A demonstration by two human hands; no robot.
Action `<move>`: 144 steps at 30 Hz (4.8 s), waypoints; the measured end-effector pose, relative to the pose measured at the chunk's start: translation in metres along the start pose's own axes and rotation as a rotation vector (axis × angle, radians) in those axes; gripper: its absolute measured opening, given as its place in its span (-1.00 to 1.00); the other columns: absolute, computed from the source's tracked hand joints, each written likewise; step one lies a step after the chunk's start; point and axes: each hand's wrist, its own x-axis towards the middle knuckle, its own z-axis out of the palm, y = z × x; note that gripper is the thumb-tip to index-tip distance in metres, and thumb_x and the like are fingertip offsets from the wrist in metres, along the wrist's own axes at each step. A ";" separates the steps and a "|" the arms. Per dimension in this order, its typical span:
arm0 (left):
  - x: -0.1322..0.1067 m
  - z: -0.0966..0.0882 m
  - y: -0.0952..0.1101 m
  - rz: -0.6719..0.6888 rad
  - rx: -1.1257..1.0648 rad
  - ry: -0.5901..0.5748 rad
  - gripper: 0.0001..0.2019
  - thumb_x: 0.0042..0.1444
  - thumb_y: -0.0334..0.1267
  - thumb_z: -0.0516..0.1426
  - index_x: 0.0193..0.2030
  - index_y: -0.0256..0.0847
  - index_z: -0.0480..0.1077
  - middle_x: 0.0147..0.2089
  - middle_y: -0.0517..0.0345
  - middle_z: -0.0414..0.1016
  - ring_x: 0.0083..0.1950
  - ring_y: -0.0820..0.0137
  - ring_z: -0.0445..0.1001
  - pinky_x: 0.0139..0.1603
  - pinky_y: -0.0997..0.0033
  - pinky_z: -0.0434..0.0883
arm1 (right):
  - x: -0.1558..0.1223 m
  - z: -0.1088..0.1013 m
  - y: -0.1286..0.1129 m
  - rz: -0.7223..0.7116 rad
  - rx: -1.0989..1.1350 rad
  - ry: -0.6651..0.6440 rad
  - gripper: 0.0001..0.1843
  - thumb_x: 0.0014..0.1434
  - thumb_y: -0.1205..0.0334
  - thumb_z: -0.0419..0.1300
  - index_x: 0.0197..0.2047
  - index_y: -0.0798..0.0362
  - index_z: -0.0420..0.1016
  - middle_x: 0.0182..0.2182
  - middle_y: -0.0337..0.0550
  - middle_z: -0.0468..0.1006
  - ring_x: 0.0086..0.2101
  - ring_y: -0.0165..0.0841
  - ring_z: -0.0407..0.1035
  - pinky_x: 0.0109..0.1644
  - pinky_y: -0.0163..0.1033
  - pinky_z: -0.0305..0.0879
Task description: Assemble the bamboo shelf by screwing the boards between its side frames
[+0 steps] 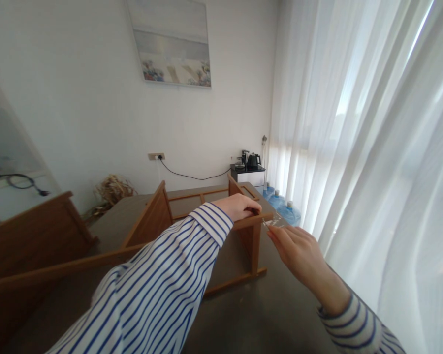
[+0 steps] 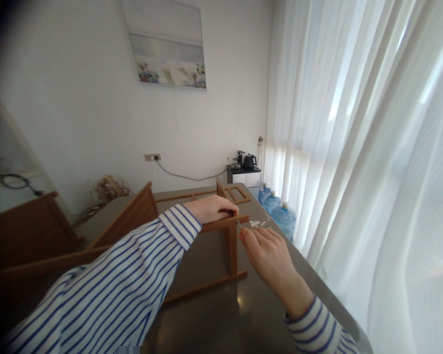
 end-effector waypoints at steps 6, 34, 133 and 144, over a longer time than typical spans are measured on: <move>0.000 0.001 -0.001 -0.002 -0.019 0.014 -0.77 0.10 -0.43 0.06 -0.16 -0.19 0.50 -0.20 0.19 0.55 -0.16 0.45 0.47 -0.13 0.59 0.28 | 0.001 0.004 -0.006 -0.009 -0.078 -0.010 -0.86 0.30 0.33 0.04 -0.15 0.14 0.41 -0.50 -0.19 0.48 -0.48 -0.40 0.35 -0.36 -0.26 0.15; -0.001 0.003 0.001 -0.055 -0.046 0.018 -0.75 0.09 -0.45 0.07 -0.15 -0.20 0.50 -0.18 0.19 0.57 -0.15 0.47 0.48 -0.13 0.61 0.29 | -0.021 0.002 -0.003 0.144 -0.021 0.044 -0.84 0.31 0.25 0.04 -0.24 0.08 0.41 -0.49 -0.19 0.50 -0.49 -0.41 0.35 -0.36 -0.28 0.13; -0.333 0.179 0.066 -0.882 0.010 0.316 -0.69 0.26 -0.16 -0.02 -0.16 -0.18 0.52 -0.19 0.05 0.42 -0.16 0.35 0.42 -0.09 0.35 0.36 | -0.116 0.060 -0.136 0.474 0.656 -0.444 -0.67 0.24 0.13 -0.02 -0.02 0.05 0.39 -0.19 -0.04 0.57 -0.28 -0.26 0.48 -0.22 -0.17 0.41; -0.329 0.180 0.071 -0.725 0.338 0.274 -0.71 0.30 -0.27 -0.08 -0.17 -0.24 0.46 -0.24 0.01 0.44 -0.21 0.34 0.42 -0.13 0.32 0.37 | -0.120 0.060 -0.148 0.412 0.667 -0.427 -0.71 0.28 0.17 -0.05 -0.04 0.07 0.38 -0.20 -0.02 0.56 -0.24 -0.25 0.48 -0.17 -0.16 0.41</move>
